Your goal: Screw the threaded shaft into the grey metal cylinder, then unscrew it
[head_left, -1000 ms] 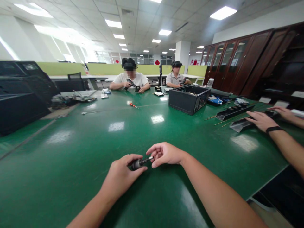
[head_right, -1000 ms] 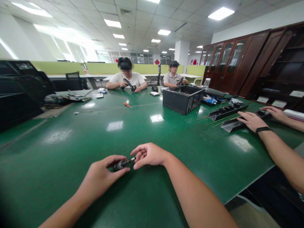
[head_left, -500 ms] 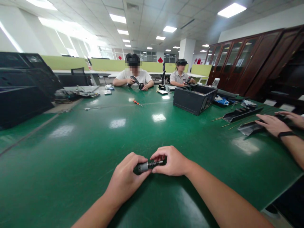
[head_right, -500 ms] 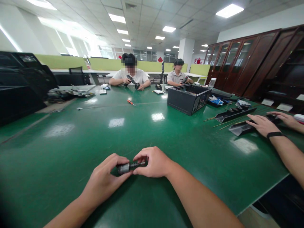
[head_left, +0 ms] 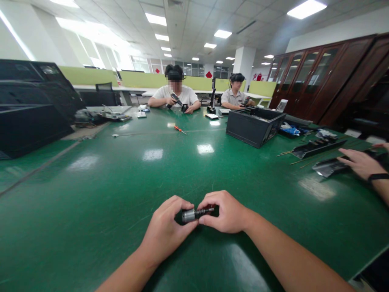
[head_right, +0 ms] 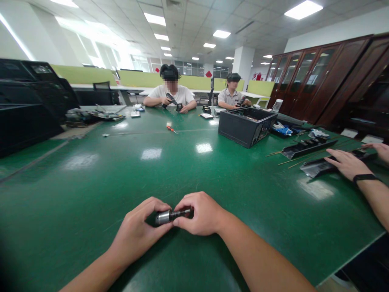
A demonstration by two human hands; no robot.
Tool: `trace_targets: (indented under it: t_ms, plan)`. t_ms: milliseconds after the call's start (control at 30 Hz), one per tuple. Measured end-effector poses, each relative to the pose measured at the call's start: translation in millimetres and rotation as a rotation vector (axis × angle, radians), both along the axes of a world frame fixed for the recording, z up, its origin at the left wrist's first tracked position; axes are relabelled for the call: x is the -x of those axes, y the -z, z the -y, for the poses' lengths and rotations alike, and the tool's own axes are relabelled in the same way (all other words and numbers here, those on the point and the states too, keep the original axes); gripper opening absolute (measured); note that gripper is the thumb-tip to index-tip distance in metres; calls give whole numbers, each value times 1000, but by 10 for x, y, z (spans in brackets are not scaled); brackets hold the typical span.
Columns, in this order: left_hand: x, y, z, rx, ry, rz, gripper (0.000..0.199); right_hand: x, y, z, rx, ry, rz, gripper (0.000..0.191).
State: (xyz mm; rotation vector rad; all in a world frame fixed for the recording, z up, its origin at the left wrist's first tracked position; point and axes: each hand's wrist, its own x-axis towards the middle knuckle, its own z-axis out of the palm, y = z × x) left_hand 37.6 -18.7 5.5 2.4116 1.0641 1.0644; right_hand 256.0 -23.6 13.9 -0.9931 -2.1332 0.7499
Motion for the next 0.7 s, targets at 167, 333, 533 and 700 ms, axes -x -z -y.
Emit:
trace_targets:
  t_ms: [167, 333, 533, 700]
  plan:
    - [-3, 11, 3, -3, 8, -8, 16, 28, -6, 19, -3, 13, -31, 12]
    - [-3, 28, 9, -53, -8, -24, 20, 28, -12, 26, -16, 28, -9, 10]
    - [4, 41, 13, -99, -47, -39, 21, -1, -27, 13, -31, 36, 13, 9]
    - [13, 51, 10, -104, -50, -38, 21, -9, -29, 20, -49, 44, 26, 8]
